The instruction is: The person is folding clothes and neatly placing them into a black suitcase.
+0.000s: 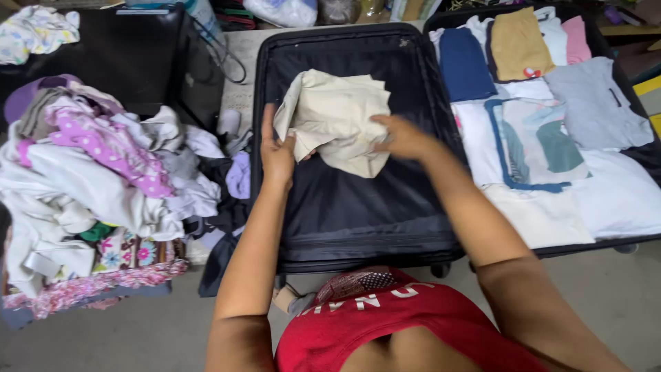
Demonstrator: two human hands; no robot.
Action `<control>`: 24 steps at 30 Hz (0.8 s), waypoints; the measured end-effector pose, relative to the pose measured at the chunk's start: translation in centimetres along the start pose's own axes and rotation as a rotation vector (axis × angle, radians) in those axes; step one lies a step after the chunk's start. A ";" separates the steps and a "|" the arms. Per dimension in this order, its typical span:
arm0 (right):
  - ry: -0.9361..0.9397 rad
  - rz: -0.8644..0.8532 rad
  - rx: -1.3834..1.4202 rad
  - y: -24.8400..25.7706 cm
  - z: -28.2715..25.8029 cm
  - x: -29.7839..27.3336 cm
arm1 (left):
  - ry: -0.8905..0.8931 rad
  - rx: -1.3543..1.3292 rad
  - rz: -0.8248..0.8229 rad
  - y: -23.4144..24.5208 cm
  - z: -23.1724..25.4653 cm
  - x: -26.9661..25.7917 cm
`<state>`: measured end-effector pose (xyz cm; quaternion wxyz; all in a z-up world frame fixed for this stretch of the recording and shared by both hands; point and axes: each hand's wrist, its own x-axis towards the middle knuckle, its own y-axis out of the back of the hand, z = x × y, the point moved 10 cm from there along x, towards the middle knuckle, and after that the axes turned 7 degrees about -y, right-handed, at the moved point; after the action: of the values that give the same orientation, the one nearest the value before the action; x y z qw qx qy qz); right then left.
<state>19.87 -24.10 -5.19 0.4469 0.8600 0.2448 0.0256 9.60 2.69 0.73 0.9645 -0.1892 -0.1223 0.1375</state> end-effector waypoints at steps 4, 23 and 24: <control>0.107 0.093 -0.015 -1.3 -1.9 -1.6 | -0.063 0.171 -0.024 1.3 -3.8 0.7; 0.396 0.759 0.449 22.5 -11.3 -6.3 | -0.597 0.804 0.191 1.5 23.7 1.8; 0.513 0.825 0.451 23.7 -12.2 -7.6 | -0.835 1.058 0.254 -0.3 26.6 0.1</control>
<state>19.45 -29.59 21.98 0.1298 0.9256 -0.0126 0.3553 2.06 11.27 24.80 0.7758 0.3633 -0.3770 0.3523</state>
